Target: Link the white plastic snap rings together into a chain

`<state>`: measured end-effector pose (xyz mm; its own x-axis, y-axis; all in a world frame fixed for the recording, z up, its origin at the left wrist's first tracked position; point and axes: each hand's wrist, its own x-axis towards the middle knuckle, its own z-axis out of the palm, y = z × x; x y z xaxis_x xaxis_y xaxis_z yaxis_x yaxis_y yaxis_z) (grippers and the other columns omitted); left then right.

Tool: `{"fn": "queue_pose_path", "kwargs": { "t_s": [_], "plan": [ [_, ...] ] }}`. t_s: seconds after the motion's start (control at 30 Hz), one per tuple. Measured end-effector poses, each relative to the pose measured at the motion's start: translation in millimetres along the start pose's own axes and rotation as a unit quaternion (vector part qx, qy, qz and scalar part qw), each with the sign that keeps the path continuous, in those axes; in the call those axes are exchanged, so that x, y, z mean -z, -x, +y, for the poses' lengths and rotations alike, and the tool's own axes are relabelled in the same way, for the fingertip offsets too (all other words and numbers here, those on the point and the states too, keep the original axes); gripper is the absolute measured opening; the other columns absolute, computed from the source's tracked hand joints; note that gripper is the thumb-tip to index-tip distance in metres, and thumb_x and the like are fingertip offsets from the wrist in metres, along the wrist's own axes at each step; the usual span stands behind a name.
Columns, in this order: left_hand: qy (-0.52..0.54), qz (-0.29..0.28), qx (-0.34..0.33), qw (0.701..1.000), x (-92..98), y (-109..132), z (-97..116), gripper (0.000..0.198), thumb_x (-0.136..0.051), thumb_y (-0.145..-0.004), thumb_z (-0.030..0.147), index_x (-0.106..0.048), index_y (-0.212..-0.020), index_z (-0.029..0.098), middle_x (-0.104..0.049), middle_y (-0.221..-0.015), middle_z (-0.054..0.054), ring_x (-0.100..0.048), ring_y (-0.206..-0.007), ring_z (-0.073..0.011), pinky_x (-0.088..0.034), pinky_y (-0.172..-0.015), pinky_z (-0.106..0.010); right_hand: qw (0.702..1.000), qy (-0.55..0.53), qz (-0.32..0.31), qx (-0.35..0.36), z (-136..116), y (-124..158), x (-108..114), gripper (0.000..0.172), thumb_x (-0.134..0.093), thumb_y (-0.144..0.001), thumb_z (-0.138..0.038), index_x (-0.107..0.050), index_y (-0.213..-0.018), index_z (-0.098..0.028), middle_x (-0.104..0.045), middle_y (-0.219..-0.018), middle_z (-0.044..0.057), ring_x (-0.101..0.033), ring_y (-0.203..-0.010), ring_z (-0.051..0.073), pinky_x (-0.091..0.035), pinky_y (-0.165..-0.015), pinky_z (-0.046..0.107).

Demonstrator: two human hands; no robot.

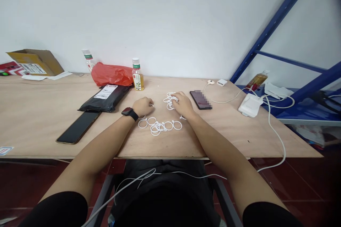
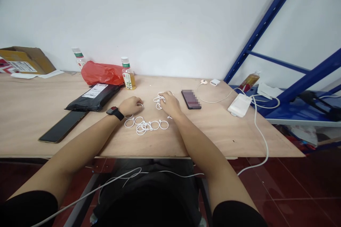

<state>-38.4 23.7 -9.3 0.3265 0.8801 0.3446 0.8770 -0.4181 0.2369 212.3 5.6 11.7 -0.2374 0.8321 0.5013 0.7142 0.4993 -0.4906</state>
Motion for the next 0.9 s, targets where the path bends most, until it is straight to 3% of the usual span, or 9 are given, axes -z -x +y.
{"fn": "queue_pose_path", "kwargs": {
  "t_s": [0.17, 0.33, 0.5, 0.6, 0.73, 0.9],
  "plan": [
    [0.054, -0.015, -0.008, 0.998, 1.3, 0.5, 6.4, 0.015, -0.06, -0.075, 0.031, -0.069, -0.073, 0.02, -0.069, -0.07, -0.004, -0.058, -0.06, -0.017, -0.041, -0.057, -0.026, 0.999, -0.023, -0.012, 0.044, -5.1, 0.2, -2.1, 0.027, -0.053, -0.088, -0.02, -0.069, -0.11, -0.021, -0.065, -0.113, 0.007, -0.06, -0.102, 0.021, -0.046, -0.091, 0.035],
    [0.142, -0.019, 0.022, 0.989, 12.3, 1.6, 21.3, 0.028, -0.056, -0.083, 0.04, -0.071, -0.074, 0.018, -0.069, -0.067, -0.004, -0.056, -0.058, -0.0155, -0.037, -0.055, -0.026, 0.991, -0.007, -0.068, 0.116, -13.4, 4.1, -3.2, 0.031, -0.057, -0.086, -0.02, -0.067, -0.115, -0.023, -0.066, -0.114, 0.007, -0.06, -0.104, 0.021, -0.045, -0.09, 0.033],
    [0.147, -0.019, -0.01, 0.989, 18.4, 3.6, 31.1, 0.04, -0.046, -0.091, 0.038, -0.07, -0.067, 0.016, -0.064, -0.057, -0.003, -0.049, -0.052, -0.0133, -0.033, -0.054, -0.027, 0.981, 0.055, -0.124, 0.141, -24.7, 7.4, -6.8, 0.037, -0.058, -0.089, -0.024, -0.062, -0.125, -0.023, -0.07, -0.103, 0.006, -0.062, -0.099, 0.021, -0.044, -0.084, 0.03],
    [0.169, -0.043, -0.025, 0.984, 16.0, 4.4, 32.8, 0.036, -0.047, -0.089, 0.033, -0.073, -0.074, 0.015, -0.067, -0.062, -0.003, -0.053, -0.056, -0.014, -0.039, -0.059, -0.026, 0.973, 0.072, -0.137, 0.172, -27.2, 8.5, -11.0, 0.033, -0.056, -0.092, -0.027, -0.063, -0.123, -0.024, -0.07, -0.101, 0.006, -0.062, -0.096, 0.02, -0.042, -0.08, 0.029],
    [0.211, -0.063, -0.061, 0.974, 11.7, 5.0, 33.4, 0.033, -0.046, -0.091, 0.03, -0.076, -0.089, 0.017, -0.074, -0.08, -0.004, -0.062, -0.07, -0.0162, -0.047, -0.069, -0.027, 0.97, 0.082, -0.137, 0.185, -25.0, 8.6, -14.4, 0.021, -0.053, -0.094, -0.029, -0.069, -0.107, -0.022, -0.07, -0.099, 0.007, -0.062, -0.094, 0.02, -0.041, -0.078, 0.029],
    [0.225, 0.054, -0.105, 0.967, 14.3, 6.0, 36.4, 0.032, -0.049, -0.093, 0.033, -0.072, -0.108, 0.017, -0.071, -0.096, -0.008, -0.064, -0.087, -0.0191, -0.051, -0.08, -0.031, 0.978, 0.061, -0.119, 0.161, -25.7, 6.8, -7.7, 0.02, -0.049, -0.097, -0.027, -0.067, -0.101, -0.02, -0.071, -0.103, 0.007, -0.062, -0.094, 0.018, -0.04, -0.08, 0.028]
  ]
}}
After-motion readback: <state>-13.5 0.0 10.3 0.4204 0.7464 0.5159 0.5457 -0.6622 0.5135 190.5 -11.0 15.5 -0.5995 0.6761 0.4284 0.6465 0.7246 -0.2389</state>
